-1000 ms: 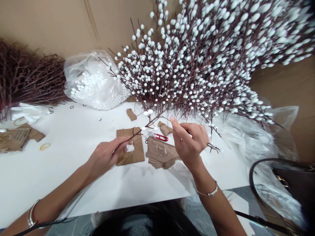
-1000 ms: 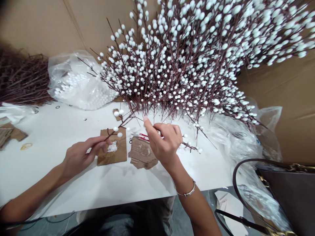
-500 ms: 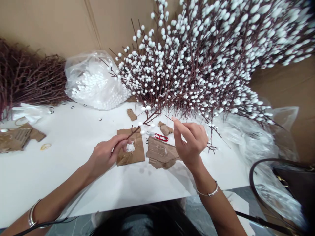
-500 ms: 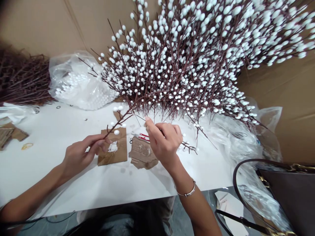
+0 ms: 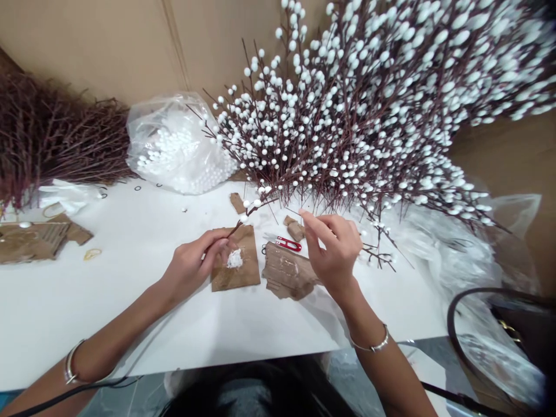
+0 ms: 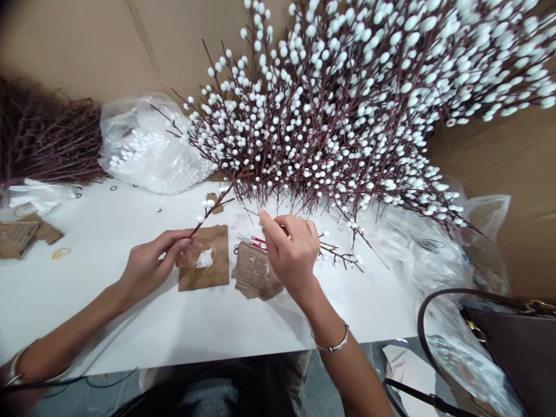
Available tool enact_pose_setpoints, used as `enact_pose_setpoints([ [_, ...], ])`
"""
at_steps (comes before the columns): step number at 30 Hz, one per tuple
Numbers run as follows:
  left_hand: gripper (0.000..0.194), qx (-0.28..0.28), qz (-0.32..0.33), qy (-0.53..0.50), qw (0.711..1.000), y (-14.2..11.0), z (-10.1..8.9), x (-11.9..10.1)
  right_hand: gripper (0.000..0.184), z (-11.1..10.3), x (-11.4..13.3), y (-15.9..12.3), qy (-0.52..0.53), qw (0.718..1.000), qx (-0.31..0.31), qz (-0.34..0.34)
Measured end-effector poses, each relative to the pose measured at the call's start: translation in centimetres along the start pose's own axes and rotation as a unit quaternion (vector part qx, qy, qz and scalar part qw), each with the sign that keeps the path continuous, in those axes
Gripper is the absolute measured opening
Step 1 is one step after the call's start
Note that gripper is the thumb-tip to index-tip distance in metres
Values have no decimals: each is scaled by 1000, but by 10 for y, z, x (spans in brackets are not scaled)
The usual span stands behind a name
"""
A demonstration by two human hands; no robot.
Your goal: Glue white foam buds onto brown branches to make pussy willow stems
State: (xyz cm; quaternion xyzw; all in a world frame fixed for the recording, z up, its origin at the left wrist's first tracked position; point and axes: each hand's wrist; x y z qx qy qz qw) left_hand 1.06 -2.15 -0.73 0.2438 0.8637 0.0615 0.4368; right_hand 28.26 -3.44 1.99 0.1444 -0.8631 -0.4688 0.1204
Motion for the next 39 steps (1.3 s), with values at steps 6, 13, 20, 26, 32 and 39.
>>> enact_pose_setpoints([
  [6,17,-4,-41,-70,997,7,4,9,19,10,9,-7,7,991,132,-38],
  [13,20,30,-79,-95,992,10,12,18,18,27,29,-18,9,962,232,-142],
  [20,20,23,-100,-77,992,11,12,16,26,36,35,-22,17,949,255,-182],
  [26,18,20,-107,-47,993,12,11,18,25,41,37,-22,24,945,265,-190],
  [32,17,24,-117,-30,992,14,10,19,26,44,37,-24,24,940,278,-195],
  [39,16,30,-120,-24,992,15,10,18,24,45,37,-25,26,938,286,-194],
])
Point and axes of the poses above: each hand's wrist, its own y-axis towards the middle knuckle, its own z-axis out of the palm, x = y × z, and after that the axes turned 2 degrees about -y, right-handed
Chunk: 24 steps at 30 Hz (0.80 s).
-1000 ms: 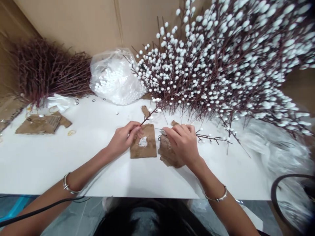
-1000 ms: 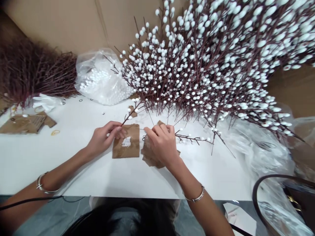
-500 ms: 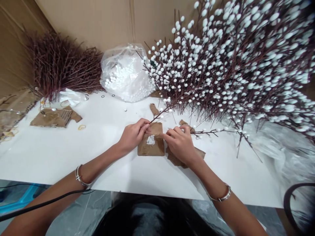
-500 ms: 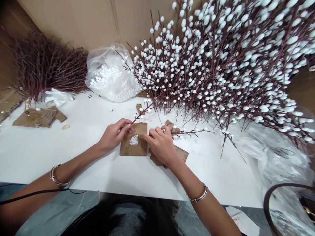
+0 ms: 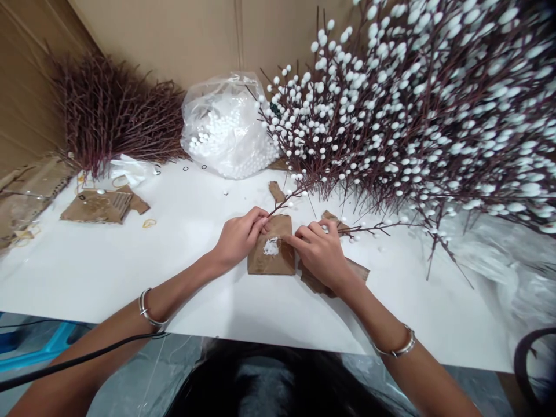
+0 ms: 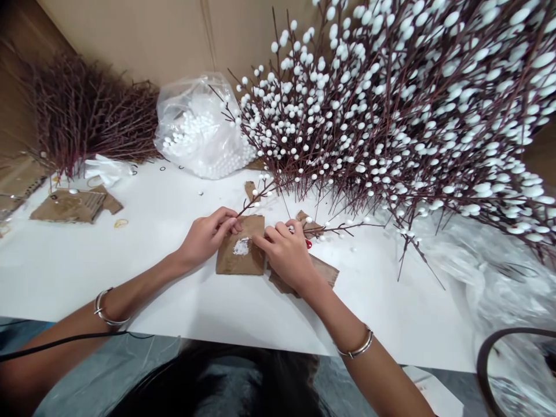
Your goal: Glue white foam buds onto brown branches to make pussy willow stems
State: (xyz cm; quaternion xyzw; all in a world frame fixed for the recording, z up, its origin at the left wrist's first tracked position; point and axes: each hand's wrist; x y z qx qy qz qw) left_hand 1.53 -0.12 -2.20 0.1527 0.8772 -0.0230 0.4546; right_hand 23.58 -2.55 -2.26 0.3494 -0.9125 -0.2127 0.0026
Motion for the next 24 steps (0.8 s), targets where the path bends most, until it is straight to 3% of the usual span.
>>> enact_pose_setpoints([
  [24,16,-8,-14,-6,1000,0,2,2,25,5,-3,5,22,1000,-9,-17],
])
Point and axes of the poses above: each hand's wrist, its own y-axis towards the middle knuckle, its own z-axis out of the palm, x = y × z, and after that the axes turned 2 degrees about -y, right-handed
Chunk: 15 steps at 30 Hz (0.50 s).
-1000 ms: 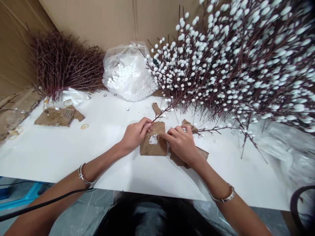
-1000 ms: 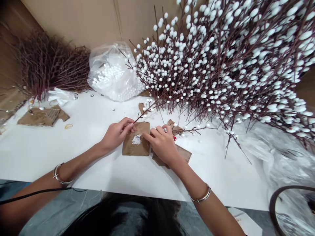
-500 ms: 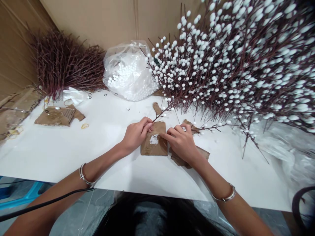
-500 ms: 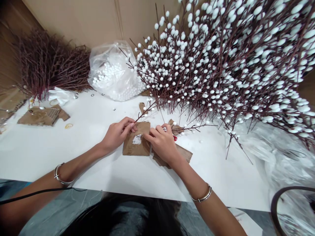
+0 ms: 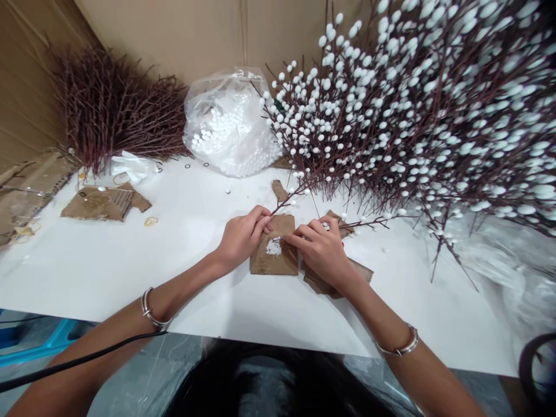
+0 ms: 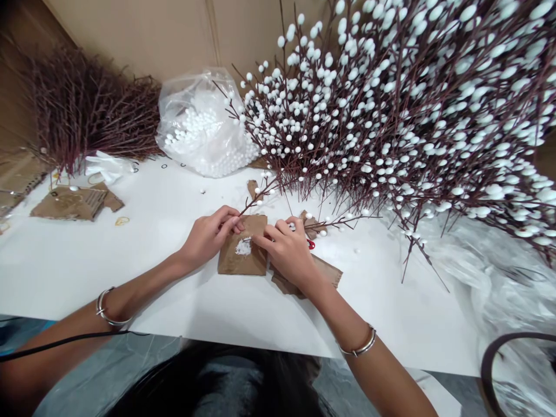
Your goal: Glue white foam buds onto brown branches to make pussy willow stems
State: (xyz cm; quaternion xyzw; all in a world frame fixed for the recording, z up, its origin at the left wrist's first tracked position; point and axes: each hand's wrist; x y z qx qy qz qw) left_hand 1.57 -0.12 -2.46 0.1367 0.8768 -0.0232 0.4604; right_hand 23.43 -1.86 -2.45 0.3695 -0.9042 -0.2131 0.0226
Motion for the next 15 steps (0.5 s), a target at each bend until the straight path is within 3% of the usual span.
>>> enact_pose_setpoints([
  [6,16,2,-7,-12,1000,0,-2,-2,29,-5,-3,1,-4,1000,-10,16],
  [15,20,7,-13,-75,997,0,-5,0,24,-13,-16,-2,44,992,-64,103],
])
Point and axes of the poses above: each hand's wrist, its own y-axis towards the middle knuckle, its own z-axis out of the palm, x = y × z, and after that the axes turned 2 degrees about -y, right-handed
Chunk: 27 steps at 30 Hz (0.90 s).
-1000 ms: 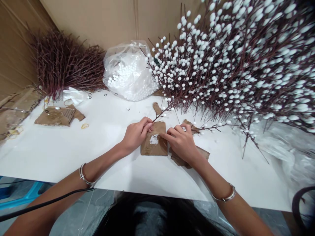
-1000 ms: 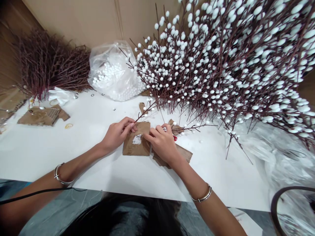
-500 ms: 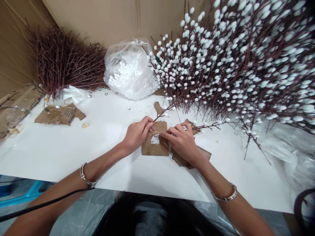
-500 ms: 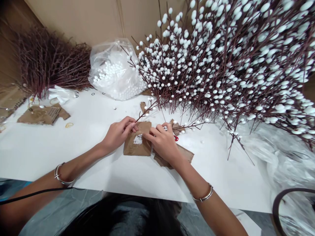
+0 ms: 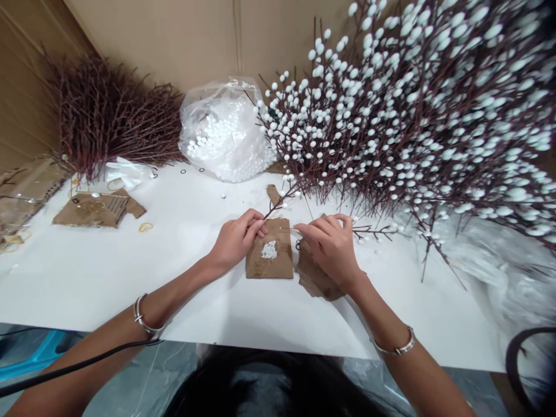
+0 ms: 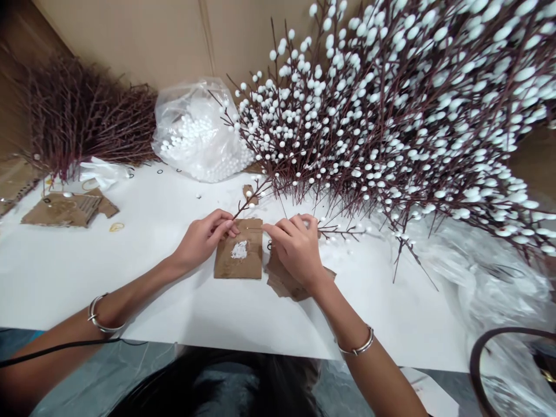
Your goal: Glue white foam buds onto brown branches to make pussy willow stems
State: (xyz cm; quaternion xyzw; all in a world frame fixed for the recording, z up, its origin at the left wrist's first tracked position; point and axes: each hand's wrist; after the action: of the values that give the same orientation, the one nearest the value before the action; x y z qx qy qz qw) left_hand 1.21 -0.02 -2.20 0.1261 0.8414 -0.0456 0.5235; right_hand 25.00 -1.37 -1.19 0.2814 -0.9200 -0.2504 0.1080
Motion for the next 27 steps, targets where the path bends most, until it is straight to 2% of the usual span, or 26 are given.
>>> enact_pose_setpoints([
  [6,24,9,-2,-55,998,0,-3,-2,21,-17,-6,-1,14,991,-117,67],
  [13,26,8,8,-38,999,-6,-5,-6,23,-36,-21,-5,-16,966,-219,140],
  [16,24,5,21,-5,1000,-10,-4,-8,23,-41,-24,-6,-14,958,-227,173],
  [20,22,5,44,11,999,-14,-2,-9,21,-44,-25,-9,-13,956,-241,168],
  [27,19,8,48,6,999,-15,-1,-9,25,-48,-25,-13,-25,956,-211,201],
])
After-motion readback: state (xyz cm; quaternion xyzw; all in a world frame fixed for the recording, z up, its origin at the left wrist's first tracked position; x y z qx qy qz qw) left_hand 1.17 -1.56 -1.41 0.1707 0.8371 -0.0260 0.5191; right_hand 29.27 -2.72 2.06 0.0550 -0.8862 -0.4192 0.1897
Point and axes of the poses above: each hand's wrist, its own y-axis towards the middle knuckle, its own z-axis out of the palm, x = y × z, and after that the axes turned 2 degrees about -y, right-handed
